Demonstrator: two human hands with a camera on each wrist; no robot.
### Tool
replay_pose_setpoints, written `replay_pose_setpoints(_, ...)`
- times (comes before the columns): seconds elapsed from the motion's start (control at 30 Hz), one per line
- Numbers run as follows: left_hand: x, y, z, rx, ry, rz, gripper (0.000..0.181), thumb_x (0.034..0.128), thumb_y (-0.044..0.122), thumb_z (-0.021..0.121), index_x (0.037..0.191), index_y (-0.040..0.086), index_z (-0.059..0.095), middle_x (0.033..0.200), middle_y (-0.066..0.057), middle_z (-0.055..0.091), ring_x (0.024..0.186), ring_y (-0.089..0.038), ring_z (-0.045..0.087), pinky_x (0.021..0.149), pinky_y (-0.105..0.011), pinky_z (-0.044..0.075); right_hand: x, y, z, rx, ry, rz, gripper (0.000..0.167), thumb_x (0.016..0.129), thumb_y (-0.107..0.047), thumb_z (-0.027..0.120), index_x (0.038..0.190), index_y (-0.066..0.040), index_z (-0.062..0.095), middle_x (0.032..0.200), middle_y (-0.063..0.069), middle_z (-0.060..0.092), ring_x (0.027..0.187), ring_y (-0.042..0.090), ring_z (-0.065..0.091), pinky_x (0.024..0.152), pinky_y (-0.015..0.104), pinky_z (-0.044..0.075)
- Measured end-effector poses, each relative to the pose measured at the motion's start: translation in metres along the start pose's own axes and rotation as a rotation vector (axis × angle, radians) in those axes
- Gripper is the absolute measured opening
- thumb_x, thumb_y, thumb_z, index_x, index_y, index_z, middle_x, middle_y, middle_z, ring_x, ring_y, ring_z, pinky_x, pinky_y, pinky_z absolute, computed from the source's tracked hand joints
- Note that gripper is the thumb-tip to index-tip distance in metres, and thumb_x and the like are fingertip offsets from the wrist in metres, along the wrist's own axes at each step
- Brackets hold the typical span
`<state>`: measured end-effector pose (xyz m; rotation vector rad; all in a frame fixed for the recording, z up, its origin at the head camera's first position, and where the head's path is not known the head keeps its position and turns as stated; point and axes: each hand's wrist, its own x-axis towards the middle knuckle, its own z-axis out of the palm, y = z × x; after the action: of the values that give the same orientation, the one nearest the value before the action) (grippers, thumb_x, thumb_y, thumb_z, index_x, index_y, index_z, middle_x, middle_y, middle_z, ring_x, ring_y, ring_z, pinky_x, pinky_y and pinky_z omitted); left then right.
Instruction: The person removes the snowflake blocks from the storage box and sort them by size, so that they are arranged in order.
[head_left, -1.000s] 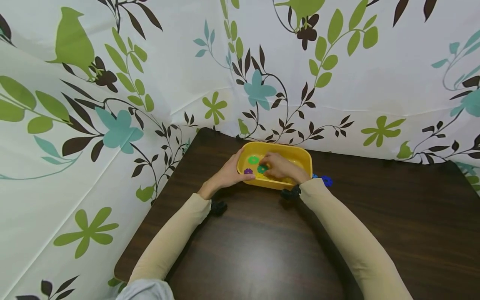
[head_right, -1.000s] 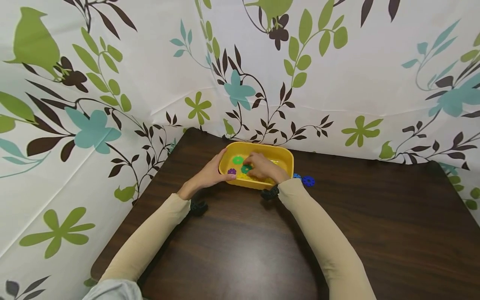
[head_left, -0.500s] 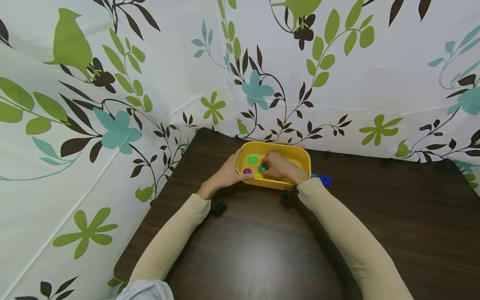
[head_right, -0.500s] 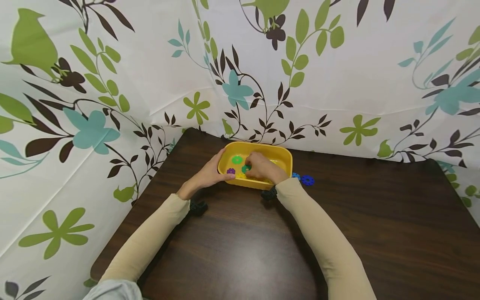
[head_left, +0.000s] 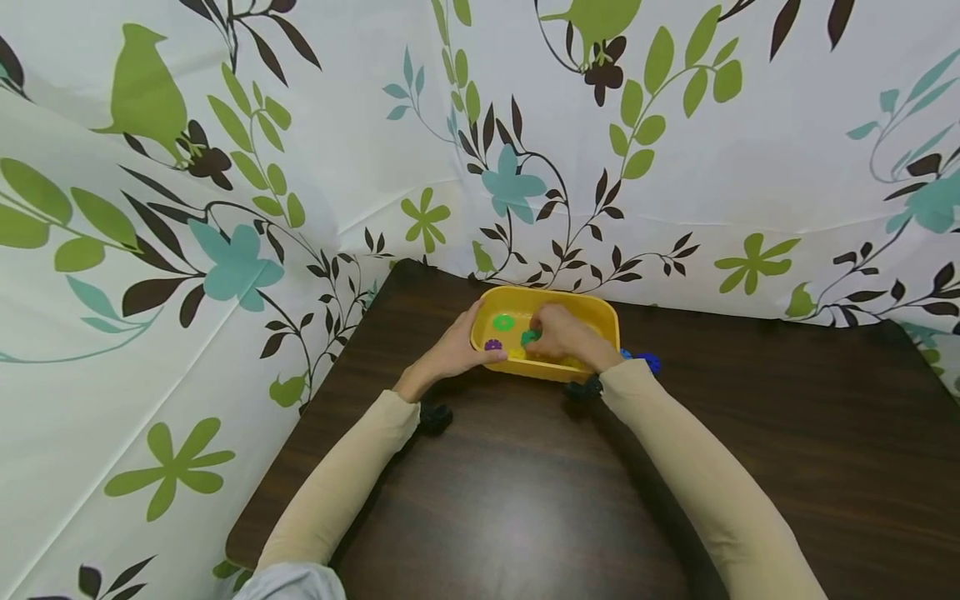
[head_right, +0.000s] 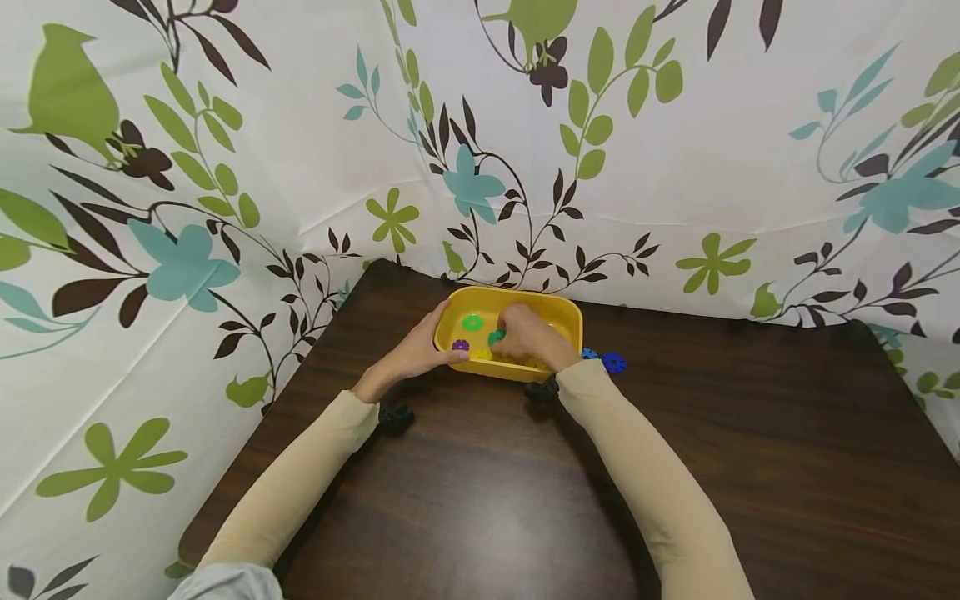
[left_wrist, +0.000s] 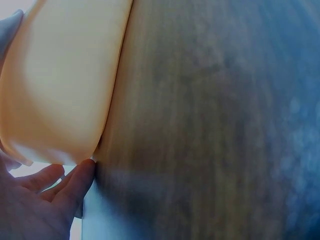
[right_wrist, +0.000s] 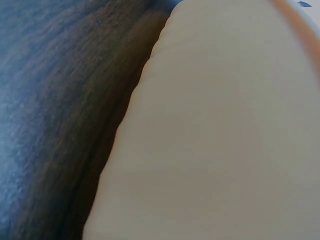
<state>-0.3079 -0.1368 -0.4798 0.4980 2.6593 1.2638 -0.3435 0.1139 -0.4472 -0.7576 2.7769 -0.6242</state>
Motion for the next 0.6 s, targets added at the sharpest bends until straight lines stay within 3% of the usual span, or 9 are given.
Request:
replay_pose_setpoints(0.1, 0.000, 0.000, 0.000, -0.003, 0.002, -0.004, 0.122, 0.0906, 0.048, 0.087, 0.178, 0.020, 0.006, 0.171, -0.022, 0.035, 0.133, -0.035, 0.056, 0.116, -0.054, 0.049, -0.007, 0.000, -0.002, 0.002, 0.023, 0.007, 0.038, 0.089, -0.026, 0.083, 0.112, 0.004, 0.078, 0.113, 0.018, 0.076, 0.094, 0.023, 0.065, 0.089, 0.038, 0.060)
replay_pose_setpoints(0.23, -0.001, 0.003, 0.000, -0.001, 0.007, -0.016, 0.122, 0.0903, 0.048, 0.087, 0.178, 0.019, 0.006, 0.172, -0.023, 0.035, 0.136, -0.037, 0.055, 0.119, -0.056, 0.047, -0.017, 0.001, -0.007, 0.020, 0.062, 0.001, 0.046, 0.088, -0.026, 0.084, 0.117, 0.008, 0.076, 0.122, 0.024, 0.077, 0.107, 0.032, 0.071, 0.103, 0.049, 0.061)
replay_pose_setpoints(0.6, 0.000, 0.000, 0.000, 0.012, 0.014, 0.000, 0.123, 0.0893, 0.050, 0.087, 0.178, 0.020, 0.007, 0.171, -0.023, 0.035, 0.135, -0.038, 0.055, 0.120, -0.058, 0.047, -0.046, 0.009, -0.018, 0.040, 0.163, 0.020, 0.050, 0.085, -0.029, 0.086, 0.119, 0.006, 0.074, 0.120, 0.022, 0.077, 0.111, 0.035, 0.071, 0.103, 0.050, 0.060)
